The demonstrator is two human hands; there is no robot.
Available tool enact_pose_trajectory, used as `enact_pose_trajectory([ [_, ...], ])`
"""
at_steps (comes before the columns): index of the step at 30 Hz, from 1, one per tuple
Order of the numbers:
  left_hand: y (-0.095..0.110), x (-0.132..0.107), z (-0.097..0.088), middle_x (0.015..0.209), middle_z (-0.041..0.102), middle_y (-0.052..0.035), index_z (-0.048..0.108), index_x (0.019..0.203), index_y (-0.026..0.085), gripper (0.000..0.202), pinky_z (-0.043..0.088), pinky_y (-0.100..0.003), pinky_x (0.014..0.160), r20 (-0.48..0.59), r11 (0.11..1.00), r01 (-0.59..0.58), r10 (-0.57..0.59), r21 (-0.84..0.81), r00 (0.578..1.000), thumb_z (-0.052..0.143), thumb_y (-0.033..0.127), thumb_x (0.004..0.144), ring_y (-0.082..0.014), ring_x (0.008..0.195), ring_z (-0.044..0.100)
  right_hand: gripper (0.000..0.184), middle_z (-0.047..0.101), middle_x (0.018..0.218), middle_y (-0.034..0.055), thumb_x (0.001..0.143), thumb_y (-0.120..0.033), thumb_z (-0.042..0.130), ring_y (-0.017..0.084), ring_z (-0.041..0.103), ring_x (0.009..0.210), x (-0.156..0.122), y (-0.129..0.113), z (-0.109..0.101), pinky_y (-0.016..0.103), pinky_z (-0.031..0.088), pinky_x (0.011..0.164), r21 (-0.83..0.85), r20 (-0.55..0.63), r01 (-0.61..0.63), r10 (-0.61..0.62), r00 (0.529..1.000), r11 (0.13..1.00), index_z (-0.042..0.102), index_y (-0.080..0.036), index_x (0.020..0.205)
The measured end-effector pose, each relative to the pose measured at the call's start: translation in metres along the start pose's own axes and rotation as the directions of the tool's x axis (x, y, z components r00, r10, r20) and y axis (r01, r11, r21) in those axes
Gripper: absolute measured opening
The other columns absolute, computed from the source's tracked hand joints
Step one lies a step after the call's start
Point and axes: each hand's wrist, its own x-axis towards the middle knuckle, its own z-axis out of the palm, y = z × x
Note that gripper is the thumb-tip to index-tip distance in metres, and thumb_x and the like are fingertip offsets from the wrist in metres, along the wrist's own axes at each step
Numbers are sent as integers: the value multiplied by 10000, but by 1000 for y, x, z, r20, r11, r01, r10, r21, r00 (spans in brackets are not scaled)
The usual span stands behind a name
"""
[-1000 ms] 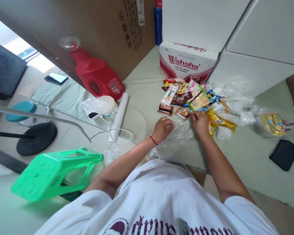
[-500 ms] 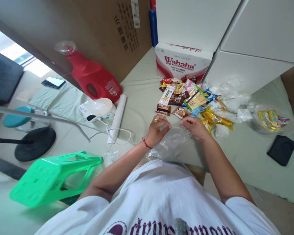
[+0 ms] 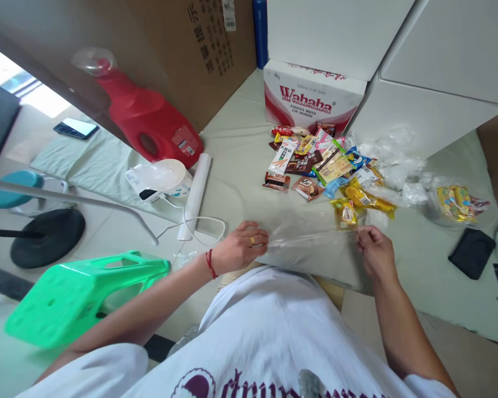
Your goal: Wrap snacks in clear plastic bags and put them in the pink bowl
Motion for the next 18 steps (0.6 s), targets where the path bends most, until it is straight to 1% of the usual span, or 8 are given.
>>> enact_pose_trajectory([
  [3,10,-23,15,1107,779,-77,726,949,224,206,416,-439,1046,122,993,108,-102,-40,987,530,166,924,-255,1222,631,384,686,941,75,816,-524,678,183,620,738,-15,5,-31,329,538,654,-362,175,94,-31,984,928,722,-198,1015],
  [6,24,-31,20,1215,749,-89,742,1018,226,279,447,-463,992,87,958,256,-246,-130,965,537,187,833,-283,1163,609,606,567,1433,146,887,-526,638,301,583,1255,-25,-19,-31,482,507,1038,-505,358,429,-271,894,748,575,-237,1416],
  [8,32,-27,20,1176,747,-90,734,961,218,264,465,-462,971,-11,904,383,-392,-189,920,503,196,834,-262,1064,616,829,414,1600,152,865,-544,697,341,399,1460,-32,-36,-9,542,376,1182,-519,529,627,-357,770,581,395,-239,1574],
  [10,39,-18,23,1111,732,-96,689,835,207,203,466,-470,979,-134,825,533,-560,-189,818,487,208,859,-252,1024,611,1009,357,1641,163,781,-529,804,376,301,1514,-41,-44,25,577,293,1229,-495,694,759,-334,638,423,327,-215,1613],
  [12,44,-9,28,1150,687,-120,640,808,198,112,455,-505,1013,-230,745,653,-666,-139,710,540,240,838,-286,1113,588,1022,359,1642,169,735,-438,857,400,288,1513,-49,-40,58,611,248,1238,-458,796,834,-277,539,307,364,-201,1598],
  [13,47,-5,31,1222,652,-138,638,861,194,99,442,-530,1042,-257,720,686,-686,-106,680,579,249,805,-320,1209,553,958,369,1638,168,748,-366,848,403,292,1508,-52,-34,72,628,227,1238,-455,815,850,-260,518,266,402,-199,1579],
  [15,52,-2,38,1426,533,-181,633,1086,175,359,372,-593,1130,-264,720,693,-675,-30,689,633,244,734,-387,1421,405,722,426,1605,162,820,-229,753,393,330,1482,-53,-22,90,637,238,1221,-497,794,836,-268,546,232,516,-195,1501],
  [18,58,0,49,1627,347,-197,503,1423,171,715,142,-675,1238,-187,791,605,-583,92,791,679,254,735,-424,1567,182,359,597,1437,148,930,-161,559,345,481,1334,-47,-9,97,550,401,1122,-548,702,764,-308,642,341,707,-186,1256],
])
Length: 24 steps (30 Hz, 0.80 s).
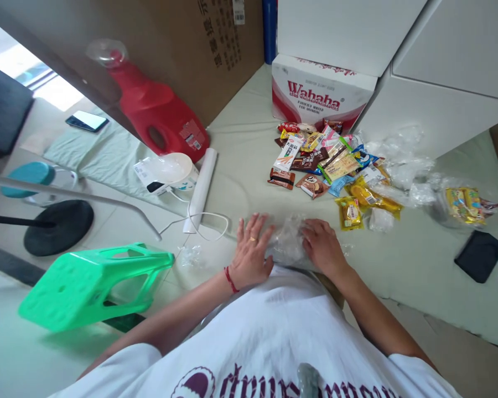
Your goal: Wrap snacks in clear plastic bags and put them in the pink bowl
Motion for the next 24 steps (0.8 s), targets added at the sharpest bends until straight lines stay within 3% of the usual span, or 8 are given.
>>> enact_pose_trajectory([
  [3,2,4,14,1568,474,-185,524,1450,204,666,54,-697,1242,13,996,-83,83,7,996,700,353,826,-421,1539,281,293,699,1213,135,965,-204,479,290,585,1137,3,9,-2,470,479,1021,214,-17,-27,32,999,976,761,-184,1040],
  [6,-5,21,28,1171,738,-127,706,1150,218,277,345,-587,1159,-34,988,-2,-3,-156,999,581,346,939,-323,1248,618,264,715,1025,109,944,-299,506,244,636,973,5,19,-11,400,516,897,451,2,-90,100,995,888,746,-191,924],
  [8,-13,35,32,916,747,-76,724,1014,210,230,517,-432,937,-28,929,135,-153,-344,988,539,333,953,-234,935,696,299,694,876,67,930,-421,537,201,625,799,4,27,-17,330,510,731,608,64,-212,220,973,765,728,-197,874],
  [11,-28,55,32,711,650,-3,708,979,194,247,489,-289,639,81,712,349,-382,-609,920,644,407,872,-151,640,597,424,561,630,-15,842,-613,610,135,455,536,1,40,-21,258,368,505,760,223,-417,403,888,499,695,-199,815],
  [14,-44,66,28,587,529,53,660,868,187,322,376,-242,500,244,445,478,-486,-757,839,717,492,781,-98,487,462,488,458,560,-52,746,-700,663,110,332,466,-5,50,-18,241,254,428,802,316,-511,508,802,308,641,-213,760],
  [16,-55,66,26,544,497,66,631,813,185,361,324,-227,469,311,361,542,-530,-759,789,729,526,754,-80,444,411,484,492,583,-35,771,-705,633,120,359,478,-11,54,-16,247,271,436,782,266,-515,561,784,350,614,-223,733],
  [21,-68,47,15,587,539,49,632,796,169,429,334,-222,479,341,370,657,-631,-657,697,786,553,682,-83,473,454,434,680,747,56,917,-618,500,227,603,712,-24,70,-22,325,453,663,471,-22,-448,517,855,760,689,-237,829],
  [24,-60,40,10,636,582,24,648,861,167,470,328,-229,493,308,393,671,-667,-629,679,676,631,793,-94,507,455,475,745,877,75,944,-640,470,261,671,815,-16,81,-26,346,490,714,477,16,-439,491,871,762,737,-259,1039],
])
